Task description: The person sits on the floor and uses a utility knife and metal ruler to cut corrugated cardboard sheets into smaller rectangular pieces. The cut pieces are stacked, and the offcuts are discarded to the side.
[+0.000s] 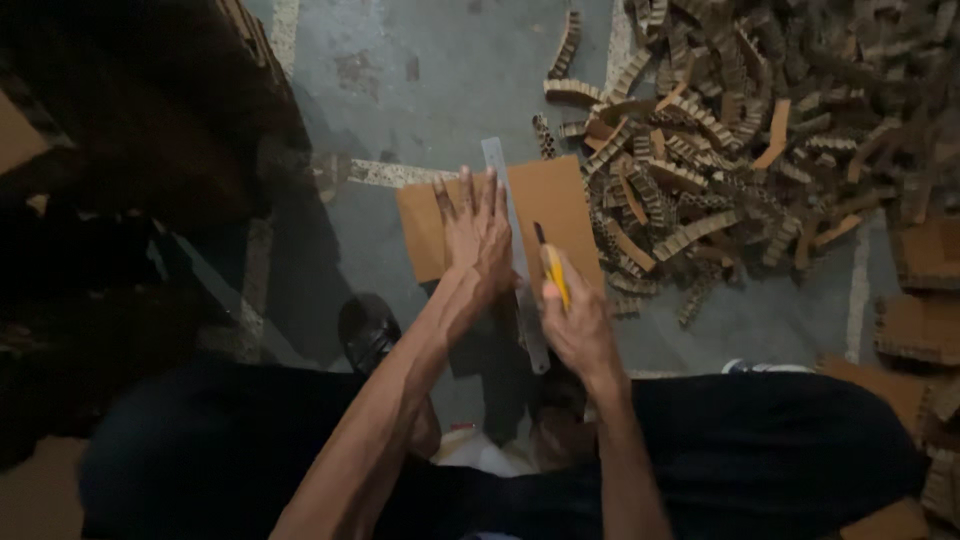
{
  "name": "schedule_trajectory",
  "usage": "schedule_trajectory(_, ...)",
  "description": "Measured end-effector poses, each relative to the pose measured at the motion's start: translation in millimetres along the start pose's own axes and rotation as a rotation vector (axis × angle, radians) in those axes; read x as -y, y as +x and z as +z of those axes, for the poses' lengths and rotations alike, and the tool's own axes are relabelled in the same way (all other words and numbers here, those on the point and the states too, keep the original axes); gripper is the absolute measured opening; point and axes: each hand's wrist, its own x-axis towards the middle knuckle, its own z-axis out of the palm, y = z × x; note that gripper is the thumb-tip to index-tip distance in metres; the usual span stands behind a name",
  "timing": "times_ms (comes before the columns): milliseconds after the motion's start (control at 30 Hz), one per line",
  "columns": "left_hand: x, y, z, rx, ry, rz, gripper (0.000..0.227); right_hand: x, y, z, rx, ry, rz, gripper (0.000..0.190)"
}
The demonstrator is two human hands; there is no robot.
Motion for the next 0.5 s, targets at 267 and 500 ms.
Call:
schedule_trajectory(267, -2.8, 17.6, 32.5, -0.174, -0.042, -0.012, 0.125, -1.6, 86.9, 30.7, 0.006, -0.047, -0.155, 0.037)
schedule_trajectory(500, -1.1, 12.4, 21.4, -0.027, -0.072, 0.008, 0.136, -7.5, 106.6, 32.9, 0.164, -0.222, 0.048, 0.035)
